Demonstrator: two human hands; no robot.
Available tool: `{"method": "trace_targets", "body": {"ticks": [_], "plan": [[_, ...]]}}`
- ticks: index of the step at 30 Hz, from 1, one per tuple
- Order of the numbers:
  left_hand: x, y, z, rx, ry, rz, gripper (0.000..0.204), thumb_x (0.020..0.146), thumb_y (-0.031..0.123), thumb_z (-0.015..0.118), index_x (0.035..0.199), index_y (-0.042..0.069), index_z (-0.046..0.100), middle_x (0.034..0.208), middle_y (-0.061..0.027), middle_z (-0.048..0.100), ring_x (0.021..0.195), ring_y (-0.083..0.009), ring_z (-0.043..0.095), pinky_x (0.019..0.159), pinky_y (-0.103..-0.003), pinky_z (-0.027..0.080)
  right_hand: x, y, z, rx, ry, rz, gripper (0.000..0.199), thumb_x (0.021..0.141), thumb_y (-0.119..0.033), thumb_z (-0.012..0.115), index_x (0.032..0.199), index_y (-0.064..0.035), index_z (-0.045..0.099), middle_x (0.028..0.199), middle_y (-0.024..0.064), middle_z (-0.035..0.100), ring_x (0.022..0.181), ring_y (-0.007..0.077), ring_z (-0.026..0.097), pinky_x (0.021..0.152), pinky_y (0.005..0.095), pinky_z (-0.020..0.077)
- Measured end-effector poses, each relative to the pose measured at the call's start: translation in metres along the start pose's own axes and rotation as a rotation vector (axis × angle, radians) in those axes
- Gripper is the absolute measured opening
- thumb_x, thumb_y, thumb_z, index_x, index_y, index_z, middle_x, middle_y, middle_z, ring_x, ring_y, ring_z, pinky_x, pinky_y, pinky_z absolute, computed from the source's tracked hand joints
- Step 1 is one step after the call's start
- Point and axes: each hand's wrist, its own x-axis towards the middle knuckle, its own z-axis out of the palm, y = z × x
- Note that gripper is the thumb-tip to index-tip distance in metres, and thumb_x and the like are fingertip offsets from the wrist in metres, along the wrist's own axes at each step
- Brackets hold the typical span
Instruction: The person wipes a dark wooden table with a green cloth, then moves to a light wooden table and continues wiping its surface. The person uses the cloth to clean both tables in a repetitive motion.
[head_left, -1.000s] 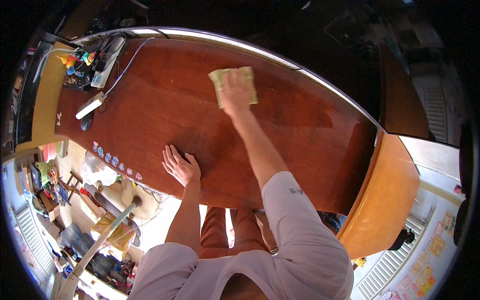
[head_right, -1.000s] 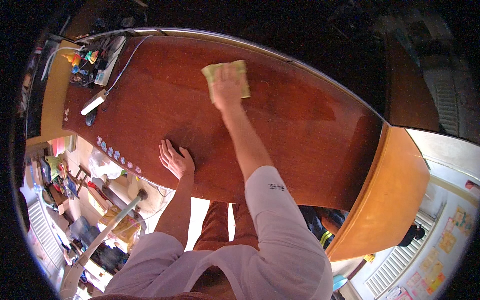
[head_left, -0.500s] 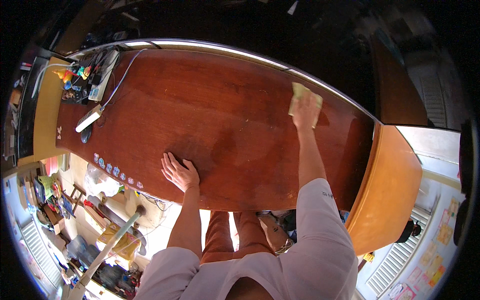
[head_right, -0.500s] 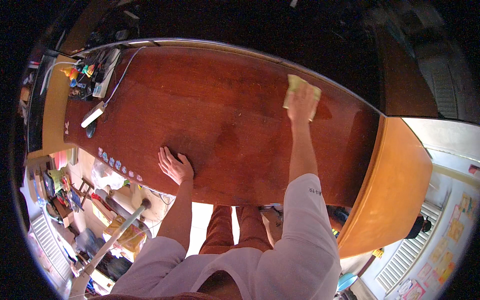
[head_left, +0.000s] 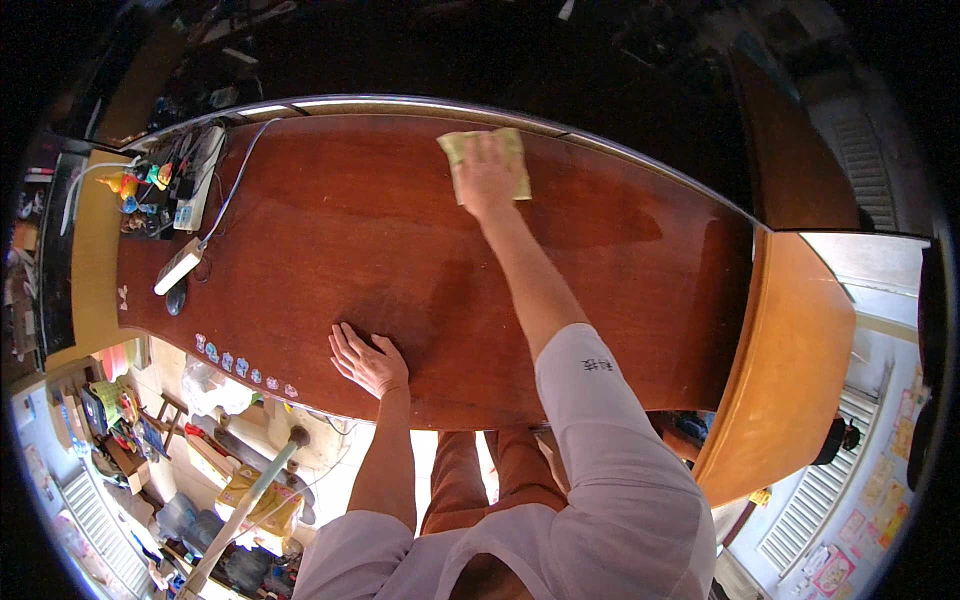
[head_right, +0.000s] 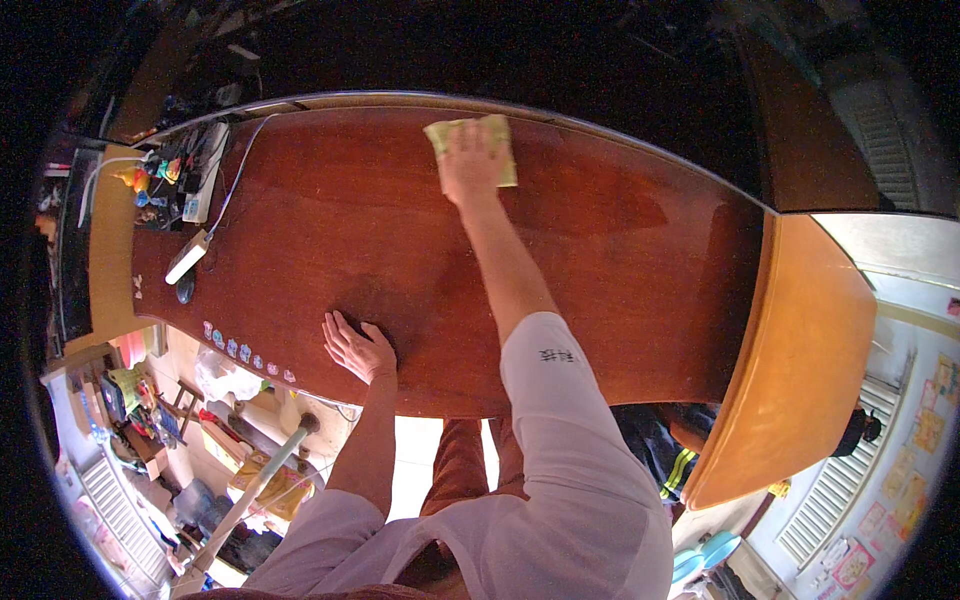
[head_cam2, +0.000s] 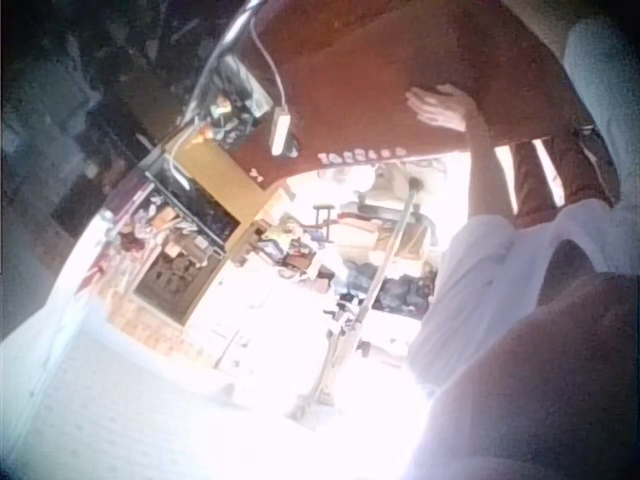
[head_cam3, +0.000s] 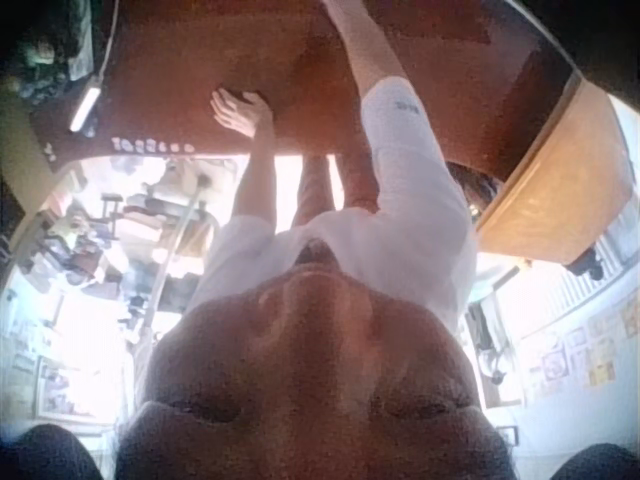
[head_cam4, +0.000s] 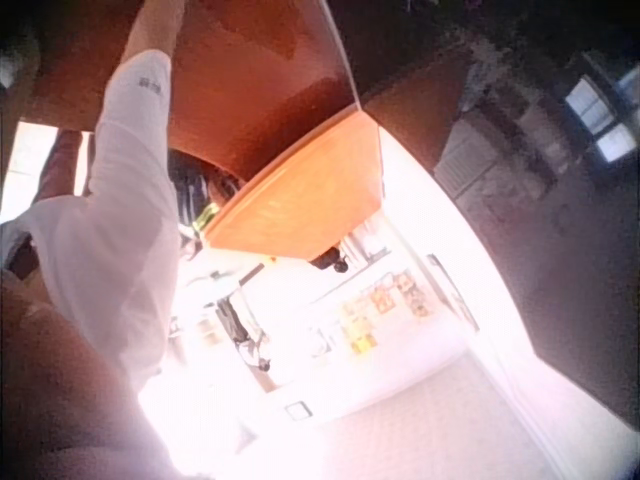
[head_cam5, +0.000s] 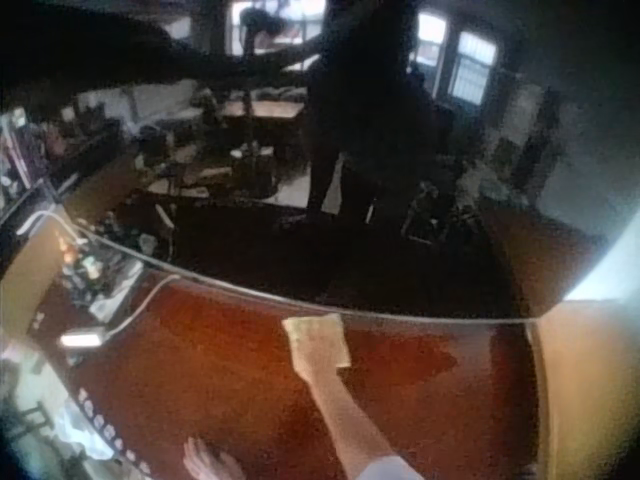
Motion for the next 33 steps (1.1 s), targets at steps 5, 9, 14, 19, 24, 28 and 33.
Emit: {"method": "trace_targets", "body": {"ticks": [5,9,14,19,24,28,33], "plan": [[0.000,-0.004,0.002,-0.003,0.010,0.012,0.057,0.087,0.023,0.052,0.140,0.002,0.043,0.147,-0.0146,0.040,0.139,-0.0324,0.034,0.116,-0.052,0.022,-0.038,-0.030,0.017,0.126,0.095,-0.456,0.052,0.099,-0.042,0.044,0.145,-0.0181,0.040,0.154,0.0069,0.033,0.145,0.0279,0.026,0.117,0.0562,0.0182],[0.002,-0.005,0.004,-0.014,0.021,0.015,0.058,0.087,0.023,0.052,0.139,0.001,0.043,0.147,-0.0149,0.041,0.138,-0.0327,0.035,0.116,-0.052,0.022,-0.082,0.045,0.002,0.013,0.054,-0.413,0.049,0.098,-0.038,0.045,0.143,-0.0191,0.040,0.154,0.0072,0.032,0.145,0.0282,0.025,0.118,0.0534,0.0192],[-0.001,-0.001,-0.001,-0.022,-0.022,-0.017,0.059,0.086,0.023,0.053,0.140,0.001,0.042,0.147,-0.0145,0.040,0.140,-0.0322,0.033,0.116,-0.052,0.021,-0.074,0.144,0.000,-0.004,0.101,0.184,0.058,0.103,-0.043,0.030,0.154,-0.0169,0.023,0.161,0.0088,0.018,0.148,0.0307,0.015,0.118,0.0560,0.0124],[-0.001,0.004,-0.006,-0.025,-0.063,-0.023,0.059,0.089,0.024,0.051,0.142,0.001,0.039,0.149,-0.0140,0.037,0.141,-0.0320,0.030,0.118,-0.051,0.019,-0.041,0.078,0.022,-0.125,0.124,0.253,0.063,0.100,-0.048,0.035,0.154,-0.0164,0.025,0.160,0.0105,0.021,0.148,0.0323,0.018,0.117,0.0567,0.0110],[0.001,0.000,-0.003,-0.017,-0.057,-0.037,0.058,0.090,0.024,0.050,0.142,0.002,0.039,0.150,-0.0130,0.037,0.142,-0.0307,0.029,0.118,-0.051,0.018,-0.056,-0.067,0.007,-0.034,-0.057,-0.158,0.061,0.103,-0.048,0.030,0.155,-0.0177,0.020,0.162,0.0084,0.013,0.149,0.0304,0.013,0.119,0.0542,0.0079],[0.002,0.003,-0.007,-0.037,-0.080,-0.052,0.059,0.089,0.024,0.051,0.142,0.001,0.040,0.151,-0.0129,0.035,0.142,-0.0295,0.029,0.118,-0.051,0.018,-0.127,-0.117,0.007,0.065,-0.119,-0.585,0.058,0.100,-0.047,0.041,0.150,-0.0180,0.031,0.160,0.0088,0.020,0.147,0.0308,0.019,0.119,0.0544,0.0128],[0.001,-0.003,-0.004,-0.043,-0.074,-0.061,0.060,0.089,0.025,0.051,0.142,0.001,0.040,0.151,-0.0130,0.035,0.142,-0.0298,0.029,0.118,-0.051,0.018,-0.192,-0.046,-0.008,0.132,-0.191,-0.763,0.058,0.098,-0.046,0.046,0.149,-0.0199,0.034,0.158,0.0061,0.026,0.146,0.0287,0.021,0.119,0.0517,0.0157]]}}
